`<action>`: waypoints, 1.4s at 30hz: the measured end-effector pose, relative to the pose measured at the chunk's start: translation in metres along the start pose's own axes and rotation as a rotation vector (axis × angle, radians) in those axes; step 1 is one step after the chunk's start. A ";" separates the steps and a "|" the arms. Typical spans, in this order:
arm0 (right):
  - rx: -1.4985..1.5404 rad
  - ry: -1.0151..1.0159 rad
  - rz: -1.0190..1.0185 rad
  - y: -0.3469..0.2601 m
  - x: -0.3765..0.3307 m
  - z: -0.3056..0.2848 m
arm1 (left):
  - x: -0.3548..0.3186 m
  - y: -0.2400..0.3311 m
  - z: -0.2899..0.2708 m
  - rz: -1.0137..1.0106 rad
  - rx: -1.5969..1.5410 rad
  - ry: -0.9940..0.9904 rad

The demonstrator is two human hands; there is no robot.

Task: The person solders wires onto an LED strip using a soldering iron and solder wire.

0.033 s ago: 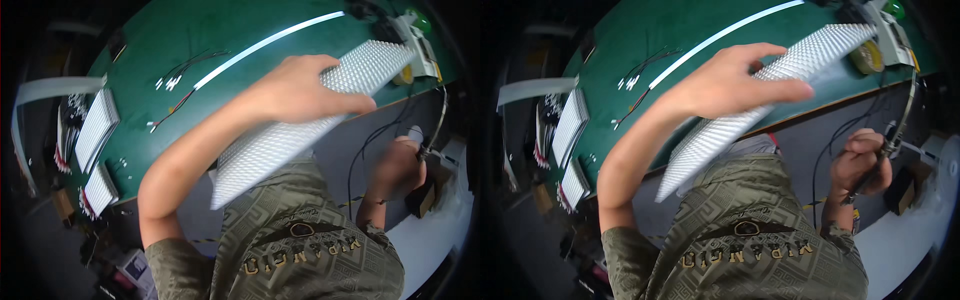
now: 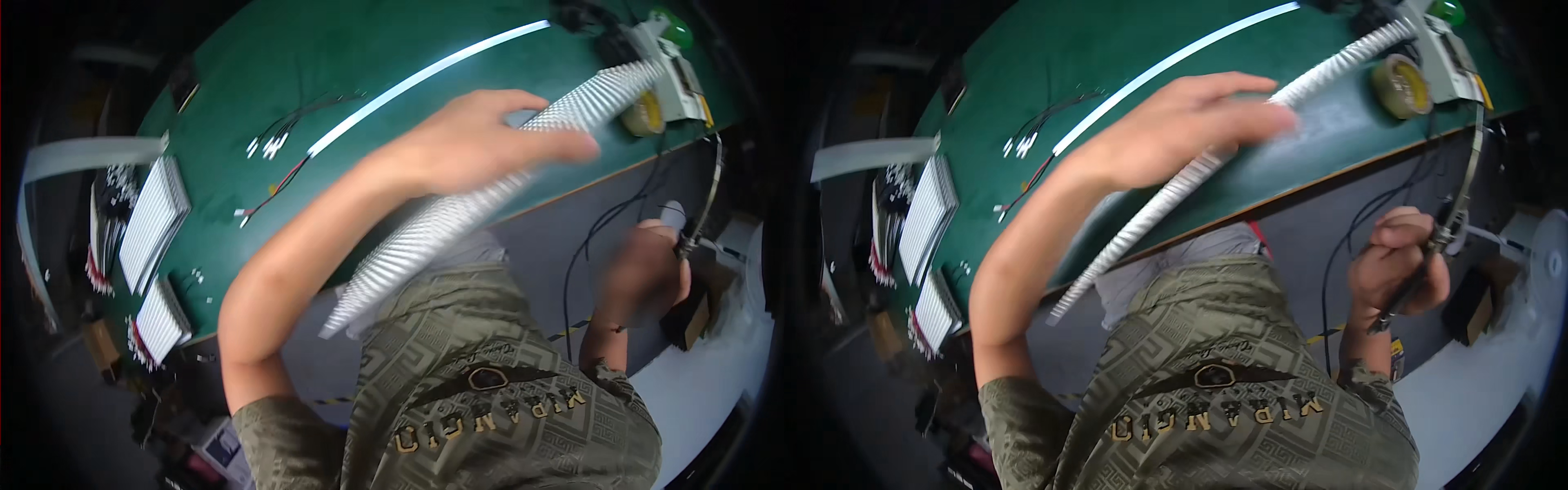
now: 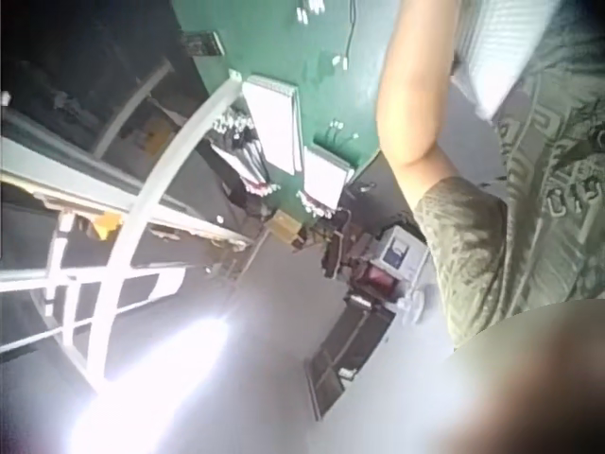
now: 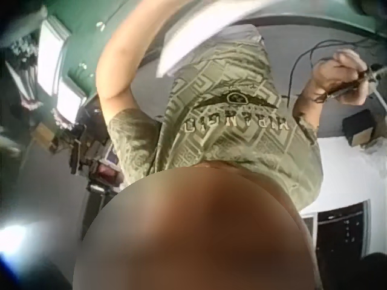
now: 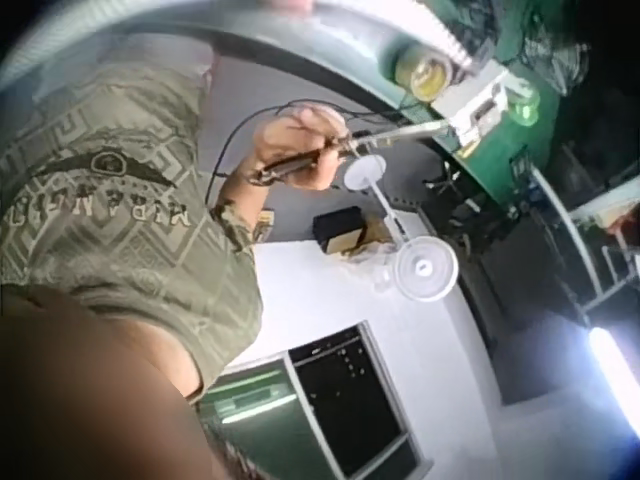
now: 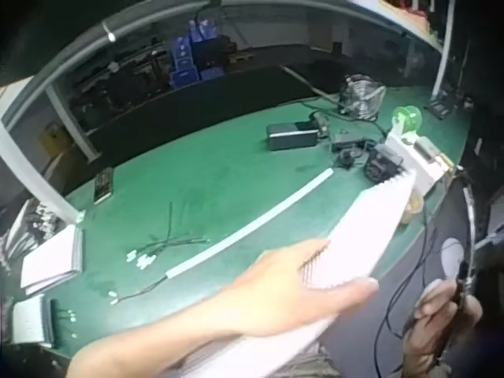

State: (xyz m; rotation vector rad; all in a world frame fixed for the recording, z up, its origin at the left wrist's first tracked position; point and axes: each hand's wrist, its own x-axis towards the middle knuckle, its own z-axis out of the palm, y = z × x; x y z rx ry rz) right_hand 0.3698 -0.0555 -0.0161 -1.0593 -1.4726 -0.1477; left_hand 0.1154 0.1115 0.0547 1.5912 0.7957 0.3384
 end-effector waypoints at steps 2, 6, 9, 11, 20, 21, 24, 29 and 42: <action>-0.010 0.023 -0.040 -0.003 0.006 -0.002 | 0.014 -0.015 -0.016 0.054 -0.277 -0.133; 0.083 -0.004 -0.046 -0.010 0.014 -0.004 | 0.041 -0.035 -0.041 -0.226 -0.691 -0.226; 0.108 0.004 -0.036 -0.014 0.012 -0.003 | 0.063 -0.039 -0.052 -0.359 -0.400 0.010; 0.073 0.028 -0.024 -0.016 0.009 -0.006 | 0.076 -0.037 -0.059 -0.320 -0.341 -0.044; 0.065 -0.005 0.002 -0.019 0.003 0.006 | 0.104 -0.025 -0.054 -0.351 -0.071 0.081; 0.051 -0.034 0.002 -0.021 0.005 0.008 | 0.106 -0.024 -0.052 -0.291 0.029 0.055; -0.007 -0.124 0.000 -0.027 0.011 0.010 | 0.113 -0.023 -0.047 -0.130 0.348 0.021; -0.035 -0.255 0.038 -0.030 0.014 0.020 | 0.112 -0.031 -0.024 0.072 0.712 0.279; 0.188 -0.679 -0.166 -0.011 0.031 0.126 | -0.081 -0.082 -0.106 0.020 1.005 0.925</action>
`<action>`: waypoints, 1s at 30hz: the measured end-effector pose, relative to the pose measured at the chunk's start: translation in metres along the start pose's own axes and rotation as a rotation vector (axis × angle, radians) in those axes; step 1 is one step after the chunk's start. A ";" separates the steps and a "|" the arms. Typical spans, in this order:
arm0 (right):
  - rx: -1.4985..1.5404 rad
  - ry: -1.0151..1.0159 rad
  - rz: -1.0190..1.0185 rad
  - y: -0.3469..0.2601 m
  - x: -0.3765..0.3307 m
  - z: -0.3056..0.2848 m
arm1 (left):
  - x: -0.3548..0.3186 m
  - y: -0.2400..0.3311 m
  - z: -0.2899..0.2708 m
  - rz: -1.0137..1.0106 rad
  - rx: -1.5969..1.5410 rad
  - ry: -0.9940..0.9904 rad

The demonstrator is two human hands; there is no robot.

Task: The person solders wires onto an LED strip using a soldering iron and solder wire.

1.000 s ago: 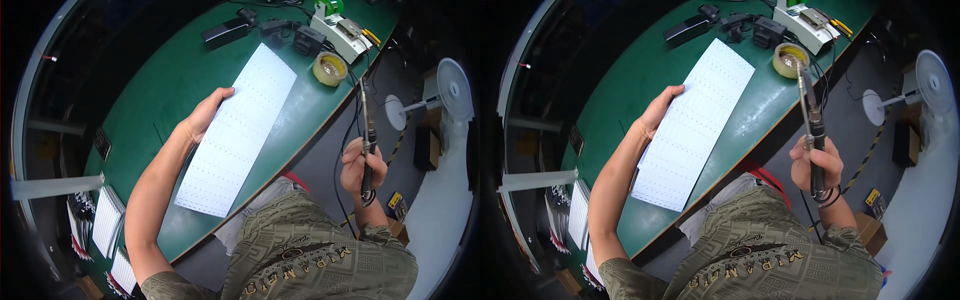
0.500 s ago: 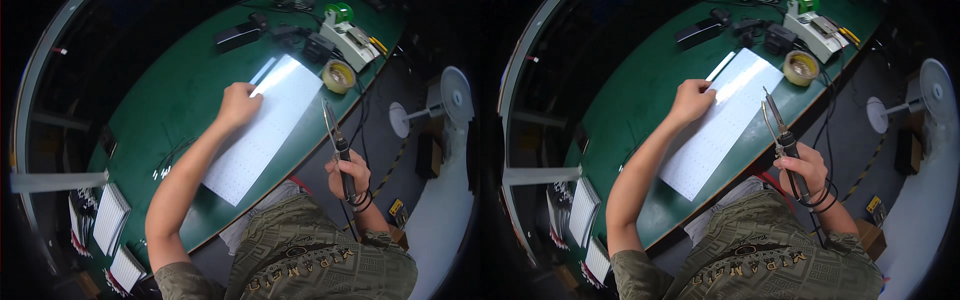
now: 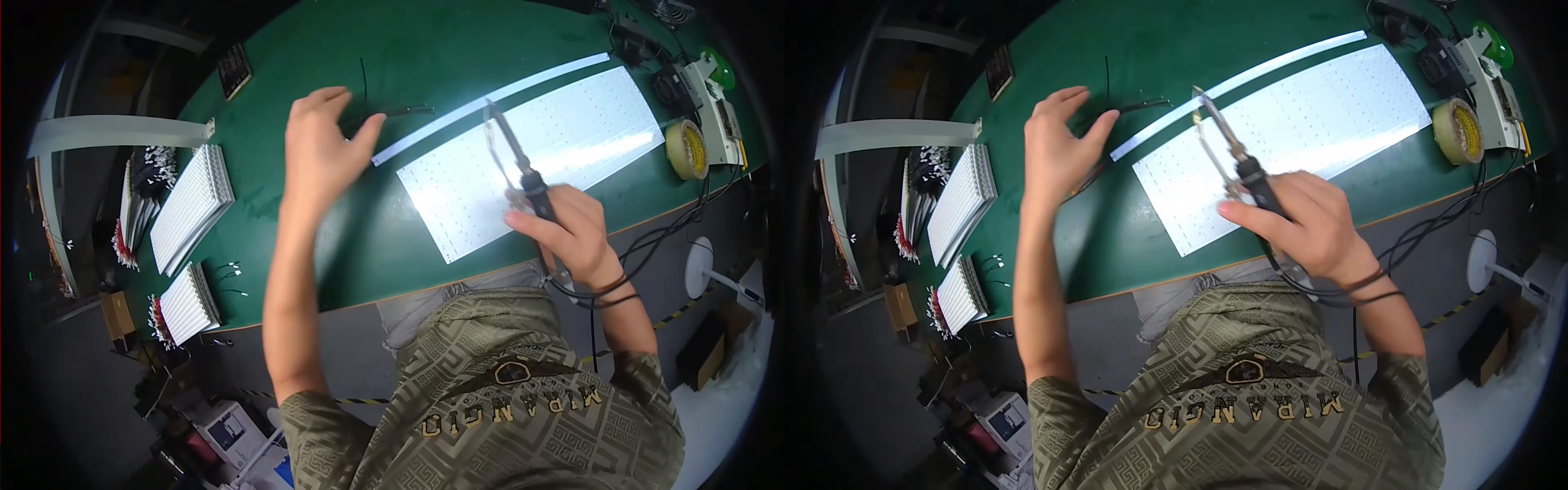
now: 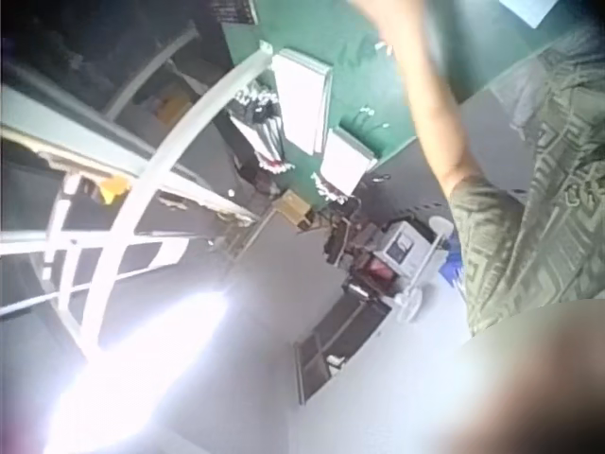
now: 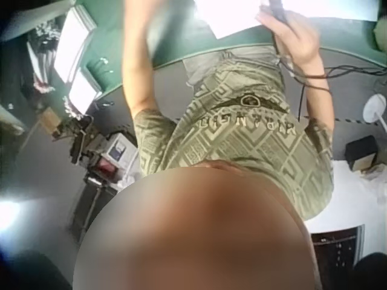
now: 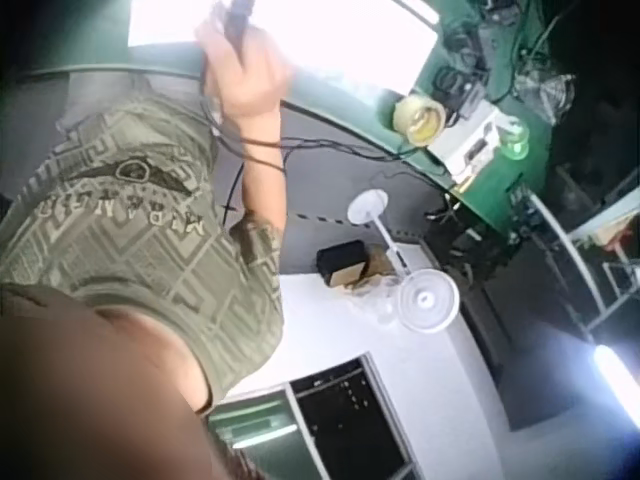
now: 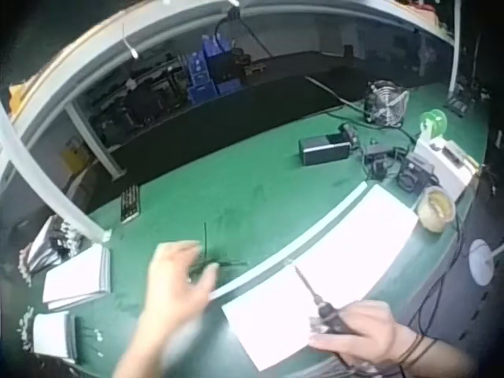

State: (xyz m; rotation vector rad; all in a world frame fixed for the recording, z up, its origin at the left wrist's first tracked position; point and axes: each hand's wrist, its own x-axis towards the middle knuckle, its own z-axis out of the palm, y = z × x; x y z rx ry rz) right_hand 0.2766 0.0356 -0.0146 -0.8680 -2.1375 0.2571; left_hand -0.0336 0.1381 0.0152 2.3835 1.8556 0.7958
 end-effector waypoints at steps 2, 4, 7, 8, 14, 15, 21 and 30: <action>-0.039 -0.067 -0.056 0.004 0.012 0.009 | 0.003 -0.020 0.003 -0.051 -0.110 -0.126; -0.048 -0.053 -0.073 0.008 0.019 0.011 | 0.006 -0.026 0.005 -0.081 -0.156 -0.160; -0.097 -0.050 -0.096 0.016 0.022 0.009 | 0.012 -0.024 0.008 -0.239 -0.317 -0.347; -0.100 -0.055 -0.088 0.018 0.021 0.008 | 0.012 -0.022 0.009 -0.241 -0.300 -0.371; -0.172 -0.099 -0.035 0.024 0.022 0.001 | 0.004 -0.024 0.022 0.173 0.006 -0.333; -0.184 -0.116 -0.026 0.026 0.026 0.001 | 0.004 -0.026 0.025 0.240 0.074 -0.326; -0.185 -0.154 -0.008 0.047 0.056 0.006 | 0.018 -0.039 0.022 0.301 0.097 -0.358; -0.188 -0.153 -0.070 0.067 0.068 0.028 | 0.031 -0.051 -0.005 -0.076 -0.343 -0.486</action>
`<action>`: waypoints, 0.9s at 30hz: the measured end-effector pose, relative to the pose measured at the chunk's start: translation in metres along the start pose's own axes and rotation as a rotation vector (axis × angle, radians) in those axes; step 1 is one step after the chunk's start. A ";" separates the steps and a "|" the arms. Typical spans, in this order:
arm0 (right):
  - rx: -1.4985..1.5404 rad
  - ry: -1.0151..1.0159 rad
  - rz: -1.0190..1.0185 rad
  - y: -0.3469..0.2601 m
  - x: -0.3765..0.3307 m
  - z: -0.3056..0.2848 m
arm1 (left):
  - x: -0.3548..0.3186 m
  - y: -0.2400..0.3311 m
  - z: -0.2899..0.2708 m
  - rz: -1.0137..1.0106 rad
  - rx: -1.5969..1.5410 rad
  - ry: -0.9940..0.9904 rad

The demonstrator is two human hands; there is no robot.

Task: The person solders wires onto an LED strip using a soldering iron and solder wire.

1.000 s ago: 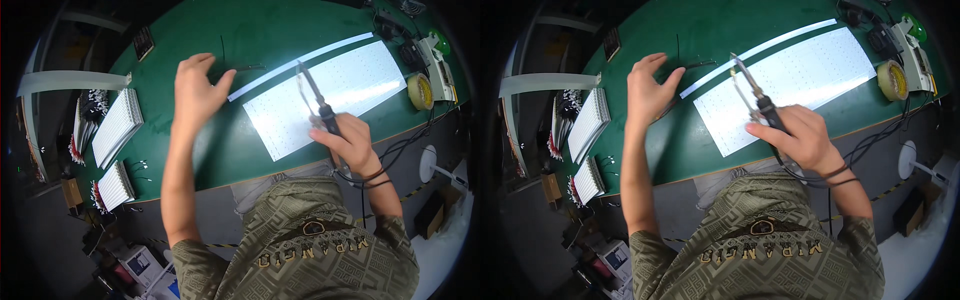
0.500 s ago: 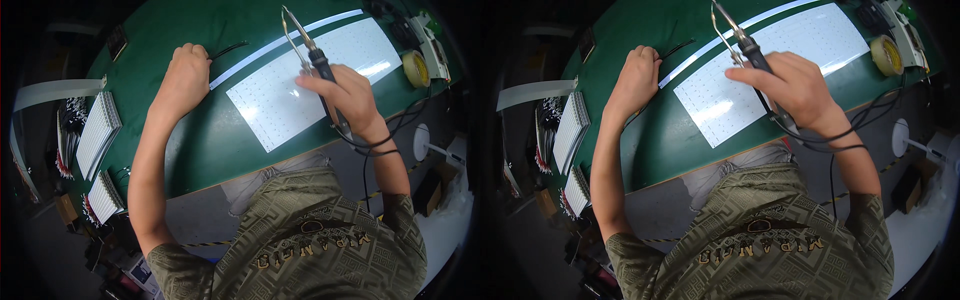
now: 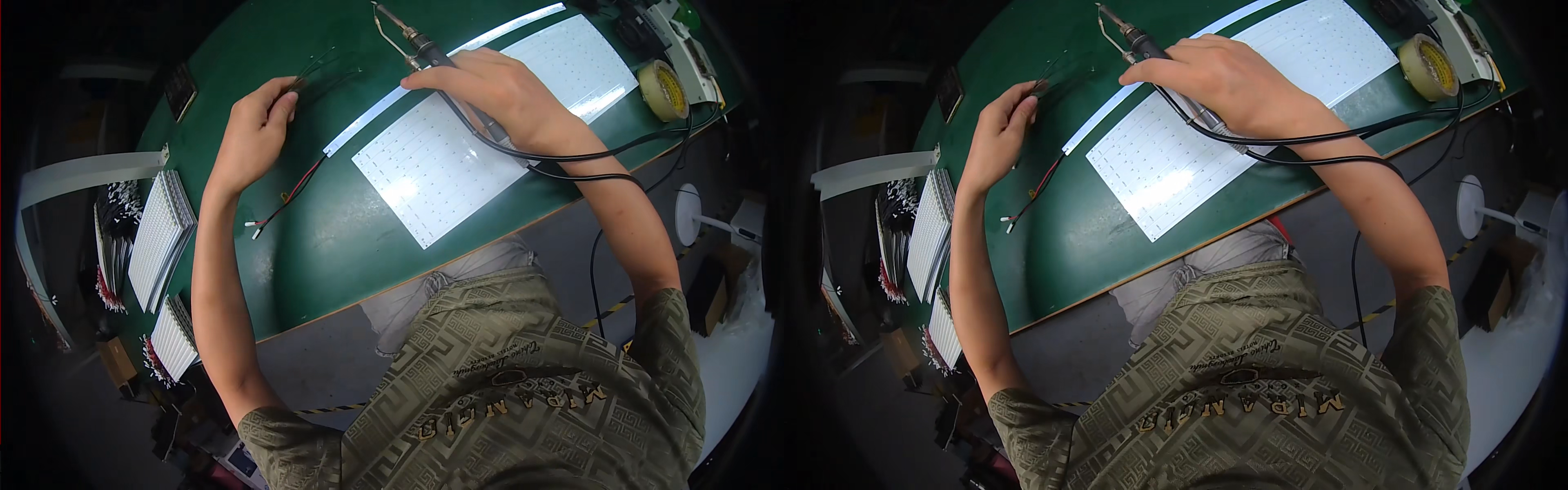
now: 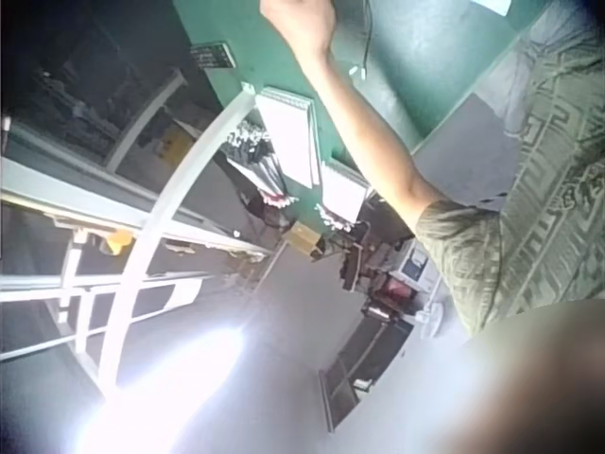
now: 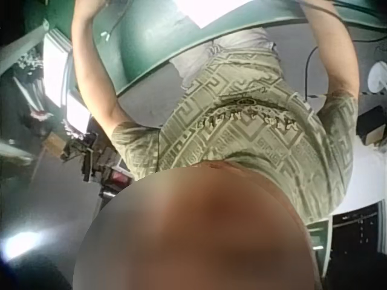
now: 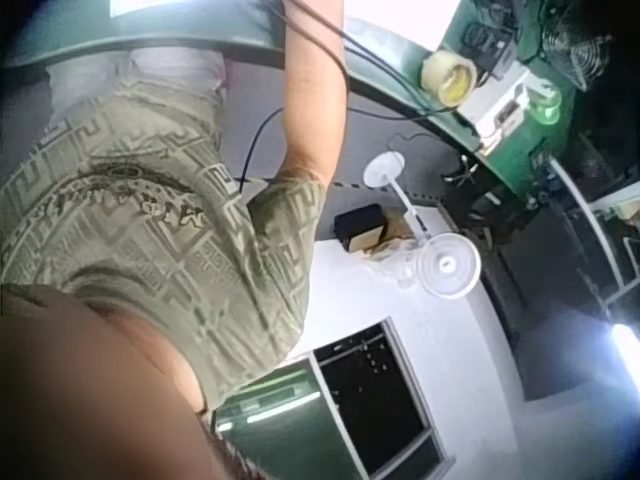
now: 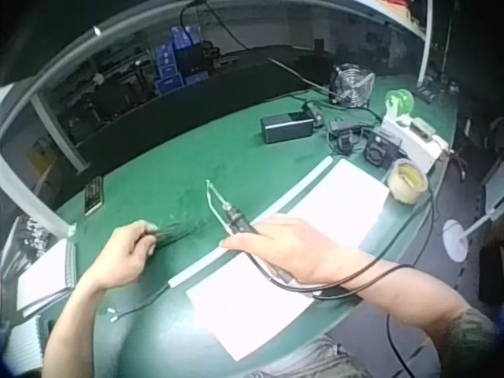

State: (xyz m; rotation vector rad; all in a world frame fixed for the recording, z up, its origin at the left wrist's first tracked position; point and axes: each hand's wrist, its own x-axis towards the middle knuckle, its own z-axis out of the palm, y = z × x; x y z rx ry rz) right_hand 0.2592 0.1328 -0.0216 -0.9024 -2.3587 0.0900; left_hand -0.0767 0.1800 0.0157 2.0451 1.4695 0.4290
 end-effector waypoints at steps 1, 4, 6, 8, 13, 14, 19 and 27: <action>-0.026 -0.008 -0.009 0.001 -0.001 0.001 | -0.001 -0.001 0.000 0.016 -0.005 0.013; -0.041 -0.013 -0.018 0.002 -0.004 0.002 | -0.005 0.000 0.001 0.015 -0.020 0.017; -0.020 0.000 -0.031 0.002 -0.004 0.002 | -0.011 0.004 -0.001 -0.020 -0.038 0.014; -0.010 0.008 -0.040 0.000 -0.002 0.001 | -0.018 0.012 -0.001 -0.038 -0.046 0.015; -0.026 0.048 -0.035 -0.005 0.001 -0.005 | -0.039 0.046 0.016 0.033 -0.072 0.208; 0.033 0.074 -0.006 -0.006 0.001 -0.006 | -0.042 0.053 0.022 0.076 -0.120 0.230; 0.231 0.172 0.081 -0.009 0.005 -0.006 | -0.049 0.083 0.047 0.079 -0.108 0.282; 0.287 0.216 0.048 -0.020 0.001 0.004 | -0.038 0.105 0.065 0.099 -0.079 0.299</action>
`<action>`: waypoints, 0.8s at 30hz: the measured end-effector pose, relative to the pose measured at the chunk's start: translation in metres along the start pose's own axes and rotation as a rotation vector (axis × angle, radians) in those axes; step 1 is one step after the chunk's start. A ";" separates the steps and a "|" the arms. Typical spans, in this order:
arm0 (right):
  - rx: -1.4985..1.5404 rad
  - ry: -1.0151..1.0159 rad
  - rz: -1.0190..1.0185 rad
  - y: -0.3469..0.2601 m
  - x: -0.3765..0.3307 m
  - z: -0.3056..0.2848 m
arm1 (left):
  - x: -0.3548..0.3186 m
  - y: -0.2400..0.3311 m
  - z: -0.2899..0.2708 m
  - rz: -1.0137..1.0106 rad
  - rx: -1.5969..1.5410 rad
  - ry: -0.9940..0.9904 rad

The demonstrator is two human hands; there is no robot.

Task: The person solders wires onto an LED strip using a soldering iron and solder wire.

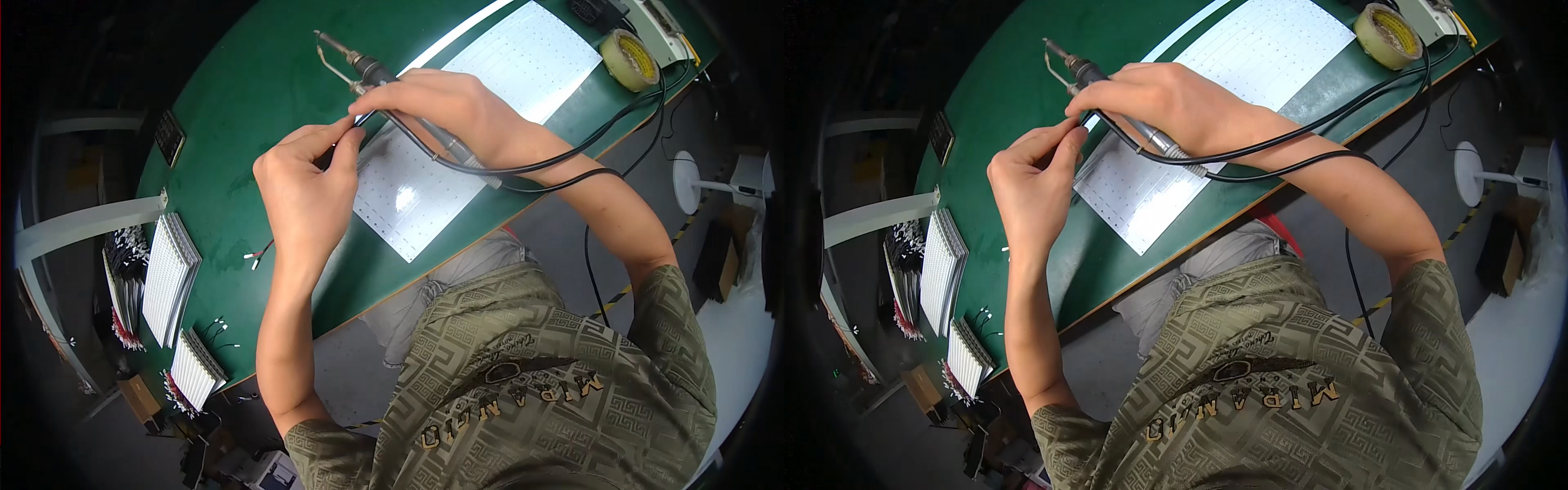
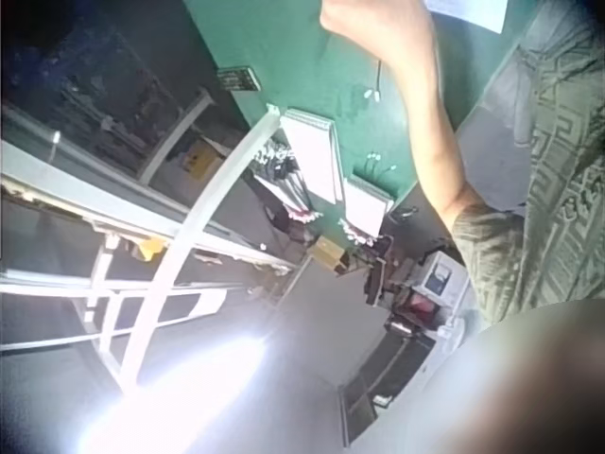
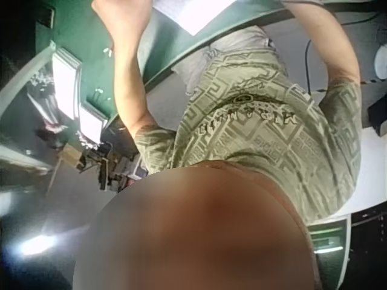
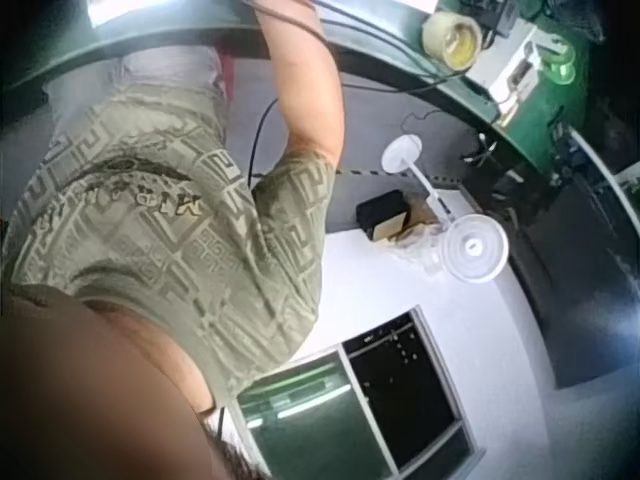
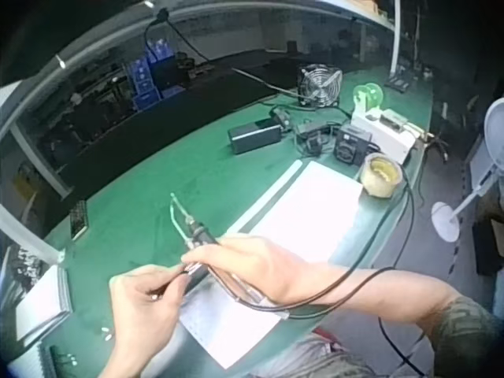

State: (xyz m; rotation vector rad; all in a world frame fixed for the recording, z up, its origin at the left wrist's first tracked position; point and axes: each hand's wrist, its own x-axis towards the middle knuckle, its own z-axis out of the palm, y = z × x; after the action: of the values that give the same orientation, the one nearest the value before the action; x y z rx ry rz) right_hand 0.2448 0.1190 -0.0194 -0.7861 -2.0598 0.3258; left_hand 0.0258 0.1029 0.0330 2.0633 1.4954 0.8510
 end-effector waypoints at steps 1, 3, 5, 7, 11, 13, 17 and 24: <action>-0.002 0.005 0.001 0.001 0.000 0.000 | 0.001 0.001 0.001 -0.028 0.038 -0.007; -0.052 0.082 0.018 0.002 0.000 -0.001 | 0.003 0.003 0.002 -0.034 0.014 0.046; -0.106 0.170 0.047 0.001 0.000 -0.002 | 0.004 0.005 0.004 -0.063 -0.053 0.086; -0.058 0.144 0.048 -0.003 -0.001 -0.003 | 0.006 0.007 0.007 -0.034 -0.009 0.085; 0.089 0.080 0.076 -0.013 -0.002 -0.001 | 0.005 0.011 0.009 -0.035 -0.003 0.057; 0.052 0.138 0.078 -0.014 0.001 -0.001 | 0.003 0.013 0.008 -0.046 -0.036 0.069; 0.034 0.191 0.063 -0.016 0.009 -0.003 | -0.002 0.015 0.003 -0.050 -0.082 0.079; 0.228 0.178 0.077 -0.032 0.013 0.007 | -0.020 0.017 -0.025 0.198 0.041 0.084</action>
State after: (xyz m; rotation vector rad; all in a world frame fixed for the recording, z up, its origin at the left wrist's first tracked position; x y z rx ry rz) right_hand 0.2209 0.1032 0.0010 -0.7292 -1.7923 0.5056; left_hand 0.0151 0.0788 0.0575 2.2595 1.3774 1.0007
